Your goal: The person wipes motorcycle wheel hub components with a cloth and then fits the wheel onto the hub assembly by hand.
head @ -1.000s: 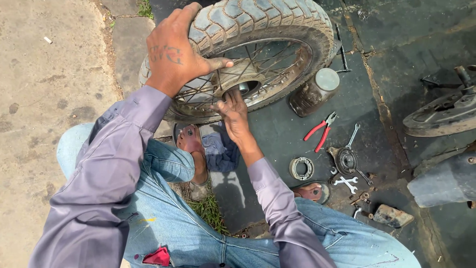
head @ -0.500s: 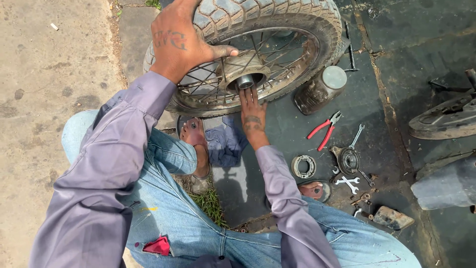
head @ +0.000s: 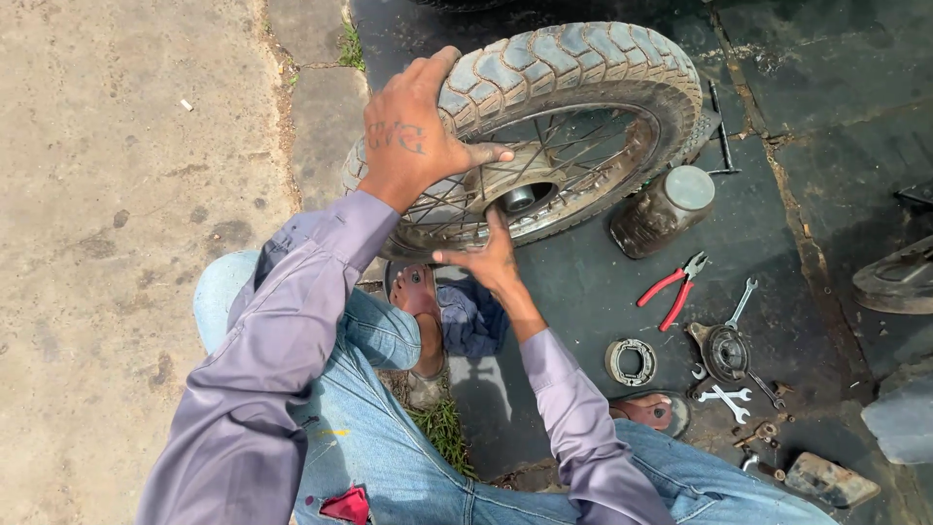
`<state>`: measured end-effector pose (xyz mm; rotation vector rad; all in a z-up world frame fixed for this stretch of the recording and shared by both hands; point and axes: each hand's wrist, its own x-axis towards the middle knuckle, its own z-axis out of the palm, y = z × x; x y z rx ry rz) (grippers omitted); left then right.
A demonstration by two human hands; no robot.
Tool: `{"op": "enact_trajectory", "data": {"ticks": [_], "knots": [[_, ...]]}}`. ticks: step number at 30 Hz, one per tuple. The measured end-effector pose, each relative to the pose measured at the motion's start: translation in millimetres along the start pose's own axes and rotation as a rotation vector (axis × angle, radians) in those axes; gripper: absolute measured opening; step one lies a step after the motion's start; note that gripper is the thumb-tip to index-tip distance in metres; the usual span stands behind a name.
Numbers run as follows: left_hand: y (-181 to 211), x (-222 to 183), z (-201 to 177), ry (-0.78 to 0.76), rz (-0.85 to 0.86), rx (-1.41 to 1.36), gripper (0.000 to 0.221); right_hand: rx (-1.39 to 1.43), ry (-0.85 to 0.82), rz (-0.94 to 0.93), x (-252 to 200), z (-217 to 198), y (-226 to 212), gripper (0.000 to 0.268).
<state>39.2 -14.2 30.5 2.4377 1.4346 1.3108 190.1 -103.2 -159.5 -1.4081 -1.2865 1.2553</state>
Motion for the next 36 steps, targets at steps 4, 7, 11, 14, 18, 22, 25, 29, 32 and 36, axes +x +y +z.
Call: {"op": "enact_trajectory", "data": {"ticks": [4,7,11,14,18,22,25,29,32,36], "knots": [[-7.6,-3.2,-2.7,-0.03,-0.002,-0.023,0.115,-0.073,0.076,0.079,7.6,-15.5,25.9,0.101],[-9.5,-3.0,-5.5,-0.046,-0.02,-0.032,0.114,-1.616,0.288,-0.419,-5.7,-44.4,36.5,0.1],[-7.8,-2.3,-3.8,-0.025,-0.004,-0.016,0.114,-0.351,0.071,0.038,-5.6,3.2,14.6,0.114],[-10.0,-4.7,0.7,-0.021,-0.009,-0.012,0.115,0.088,0.018,-0.066,-1.2,-0.8,8.1,0.105],[-11.5,-3.1,-1.6,-0.009,-0.006,-0.001,0.115,-1.376,0.168,-0.173,-8.3,-35.5,21.7,0.1],[-2.4,-7.4,2.2,0.031,0.036,0.01,0.115,0.13,0.193,0.069,4.7,7.4,29.6,0.112],[-9.2,-5.2,-3.0,-0.007,0.017,0.009,0.113,0.34,0.111,-0.243,3.9,1.2,34.8,0.098],[-5.9,-8.3,-2.1,-0.027,0.011,0.006,0.112,-1.504,0.13,-0.102,-9.4,-33.2,16.5,0.099],[-5.7,-3.1,-1.3,0.004,0.026,0.012,0.112,-0.601,0.011,0.147,-5.3,-0.9,3.4,0.11],[-10.7,-7.4,2.4,-0.003,0.021,0.023,0.112,-0.134,0.104,-0.173,11.5,-12.9,44.8,0.107]]}}
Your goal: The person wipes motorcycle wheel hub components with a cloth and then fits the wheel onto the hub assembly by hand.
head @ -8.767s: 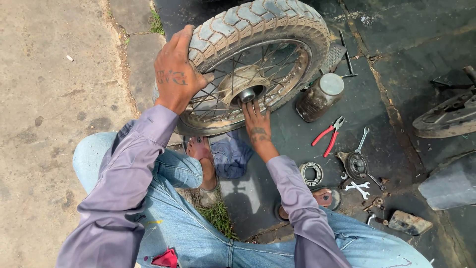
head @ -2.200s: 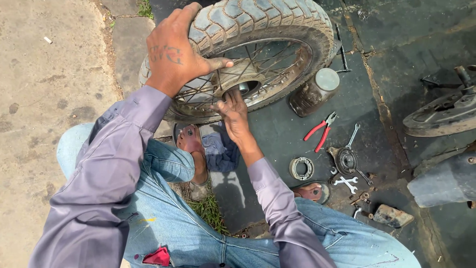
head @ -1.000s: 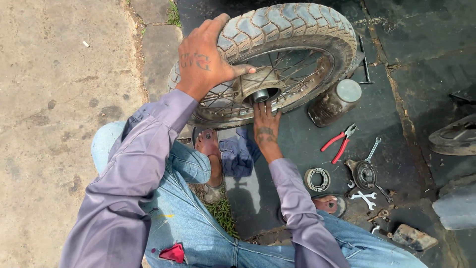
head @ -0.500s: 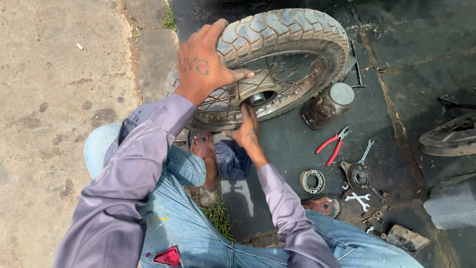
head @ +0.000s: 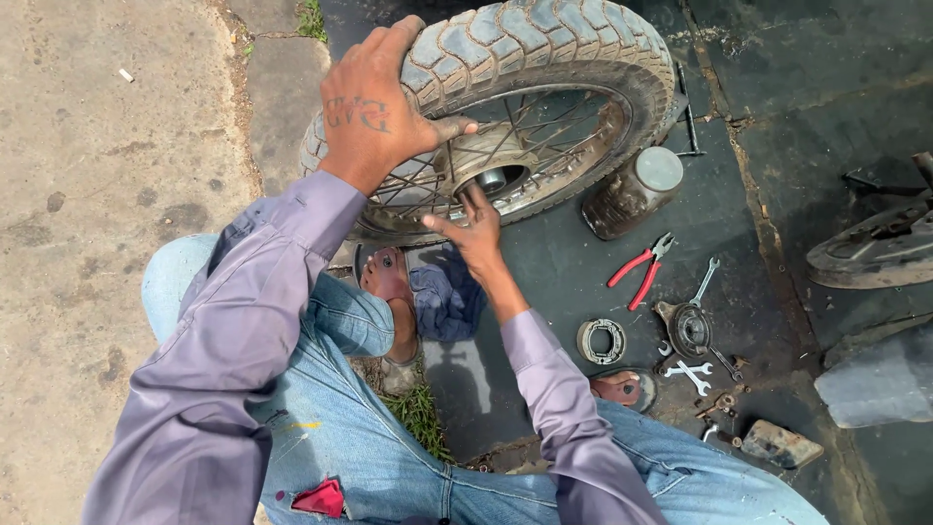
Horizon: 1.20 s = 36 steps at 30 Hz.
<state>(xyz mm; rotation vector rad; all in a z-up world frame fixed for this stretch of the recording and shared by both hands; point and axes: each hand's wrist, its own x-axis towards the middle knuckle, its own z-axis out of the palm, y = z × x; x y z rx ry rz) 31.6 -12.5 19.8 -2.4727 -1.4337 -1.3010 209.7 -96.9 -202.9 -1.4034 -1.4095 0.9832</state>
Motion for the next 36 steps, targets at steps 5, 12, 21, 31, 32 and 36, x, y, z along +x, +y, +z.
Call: {"op": "enact_trajectory", "data": {"ticks": [5,12,21,31,32,36], "knots": [[-4.8,-2.0,-1.5,0.02,0.015,-0.032,0.111,-1.218,-0.035,-0.133,-5.7,-35.2,-7.3,0.111],[-7.0,-1.0,0.5,0.021,-0.007,0.007,0.111,-0.372,-0.121,0.089,-5.5,-6.8,-42.0,0.101],[-3.3,-0.8,-5.7,0.016,0.029,-0.038,0.109,0.421,0.128,0.058,-9.7,22.5,-19.5,0.096],[1.7,-0.3,-4.6,0.081,0.101,-0.05,0.102,0.309,0.021,0.121,-4.4,19.7,-10.2,0.113],[-2.9,0.7,-4.8,0.048,0.077,-0.027,0.1,0.406,-0.009,0.104,-4.0,15.3,-13.9,0.112],[-18.3,0.2,-7.8,0.046,0.121,0.016,0.089,-0.756,-0.038,-0.206,-7.9,-24.7,-14.8,0.112]]}}
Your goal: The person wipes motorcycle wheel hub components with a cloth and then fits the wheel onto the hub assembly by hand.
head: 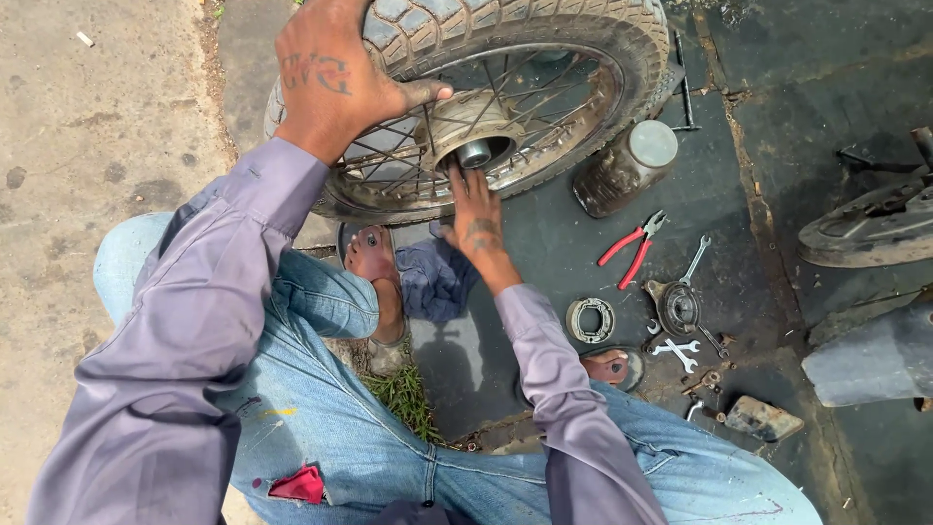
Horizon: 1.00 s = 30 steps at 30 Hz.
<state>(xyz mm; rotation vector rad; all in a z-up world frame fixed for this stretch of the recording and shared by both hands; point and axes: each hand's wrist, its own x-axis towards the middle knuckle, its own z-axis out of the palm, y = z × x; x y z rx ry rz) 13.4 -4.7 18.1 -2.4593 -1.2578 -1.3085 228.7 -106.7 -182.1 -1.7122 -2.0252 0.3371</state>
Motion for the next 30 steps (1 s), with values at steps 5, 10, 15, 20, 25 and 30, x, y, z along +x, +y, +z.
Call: {"op": "enact_trajectory", "data": {"ticks": [5,10,15,20,25,30], "knots": [[-6.3,-0.7,7.5,0.007,-0.013,0.015,0.09,0.399,-0.231,0.344,0.5,8.4,-37.5,0.116],[-8.2,-1.5,7.9,-0.004,-0.013,0.045,0.093,0.345,-0.083,0.15,0.6,23.5,-15.0,0.127],[2.2,-2.9,-1.7,0.095,0.05,-0.125,0.092,-0.11,0.026,0.096,8.4,20.4,-6.8,0.119],[-10.1,-5.8,7.5,-0.018,-0.015,0.016,0.089,0.874,0.045,0.245,7.1,27.0,-36.1,0.107],[-8.7,2.2,-0.5,0.047,0.022,-0.036,0.092,-0.639,0.09,-0.069,-1.9,6.6,5.1,0.097],[-2.8,-3.2,5.2,0.003,-0.031,-0.028,0.092,1.255,0.041,0.269,-0.7,23.4,-34.9,0.107]]}}
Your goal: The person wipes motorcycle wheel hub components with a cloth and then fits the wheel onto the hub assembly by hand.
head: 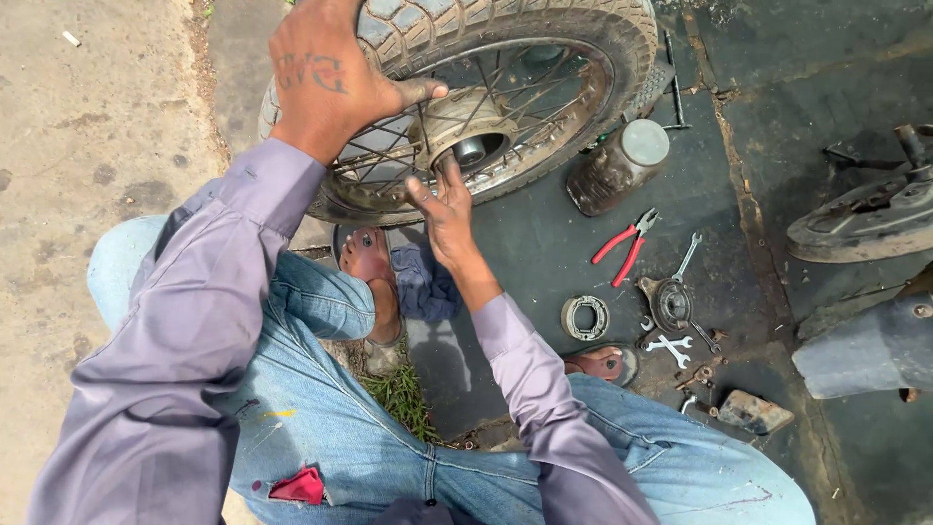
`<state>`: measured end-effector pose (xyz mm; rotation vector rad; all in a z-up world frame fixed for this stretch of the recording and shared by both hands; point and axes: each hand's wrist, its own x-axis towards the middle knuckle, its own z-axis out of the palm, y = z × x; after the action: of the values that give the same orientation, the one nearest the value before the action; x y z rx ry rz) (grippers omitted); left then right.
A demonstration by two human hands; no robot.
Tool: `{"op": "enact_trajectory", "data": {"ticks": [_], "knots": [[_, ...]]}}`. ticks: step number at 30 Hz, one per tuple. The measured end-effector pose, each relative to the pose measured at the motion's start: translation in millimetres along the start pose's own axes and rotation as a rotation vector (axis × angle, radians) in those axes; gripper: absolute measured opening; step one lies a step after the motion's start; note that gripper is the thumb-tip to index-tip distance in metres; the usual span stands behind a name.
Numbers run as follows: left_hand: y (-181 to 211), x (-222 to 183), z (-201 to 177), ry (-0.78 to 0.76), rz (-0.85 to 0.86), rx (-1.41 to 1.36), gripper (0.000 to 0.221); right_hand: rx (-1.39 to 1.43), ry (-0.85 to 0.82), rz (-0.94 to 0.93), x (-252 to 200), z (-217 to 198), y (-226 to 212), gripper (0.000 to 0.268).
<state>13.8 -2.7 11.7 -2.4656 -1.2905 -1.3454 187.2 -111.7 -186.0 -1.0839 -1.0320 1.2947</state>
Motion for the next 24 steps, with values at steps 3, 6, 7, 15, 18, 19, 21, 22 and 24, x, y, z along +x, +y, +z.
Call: {"op": "enact_trajectory", "data": {"ticks": [3,6,7,15,18,19,21,22,24], "knots": [[0.6,2.4,-4.2,0.005,0.009,0.005,0.09,-1.336,-0.098,-0.224,-2.2,-37.4,-23.3,0.104],[11.6,2.1,-8.0,0.048,0.01,-0.056,0.095,-1.776,-0.151,0.176,3.7,-19.9,-47.2,0.116],[12.7,4.4,-7.1,0.06,0.025,-0.038,0.096,-1.616,-0.159,0.402,2.3,-4.6,-48.6,0.121],[-3.6,-0.6,1.0,-0.022,-0.031,0.057,0.091,-1.713,0.023,-0.405,-3.5,-59.7,-6.8,0.122],[1.7,-1.6,0.7,0.045,0.015,-0.006,0.098,-1.561,0.0,-0.088,1.5,-26.0,-15.8,0.126],[0.3,-2.0,-1.5,0.048,0.012,-0.003,0.098,-1.261,-0.039,0.111,-0.3,-6.1,-20.3,0.128],[2.9,-1.3,4.8,0.06,0.004,-0.021,0.098,-0.147,0.056,0.135,-8.0,5.9,-33.4,0.124],[0.4,-0.9,4.5,0.063,0.002,-0.016,0.097,0.418,0.084,0.136,-6.9,11.2,-33.0,0.122],[-2.3,-2.1,5.8,0.056,0.002,-0.016,0.097,-0.637,-0.075,0.014,2.3,-7.4,-27.3,0.129]]}}
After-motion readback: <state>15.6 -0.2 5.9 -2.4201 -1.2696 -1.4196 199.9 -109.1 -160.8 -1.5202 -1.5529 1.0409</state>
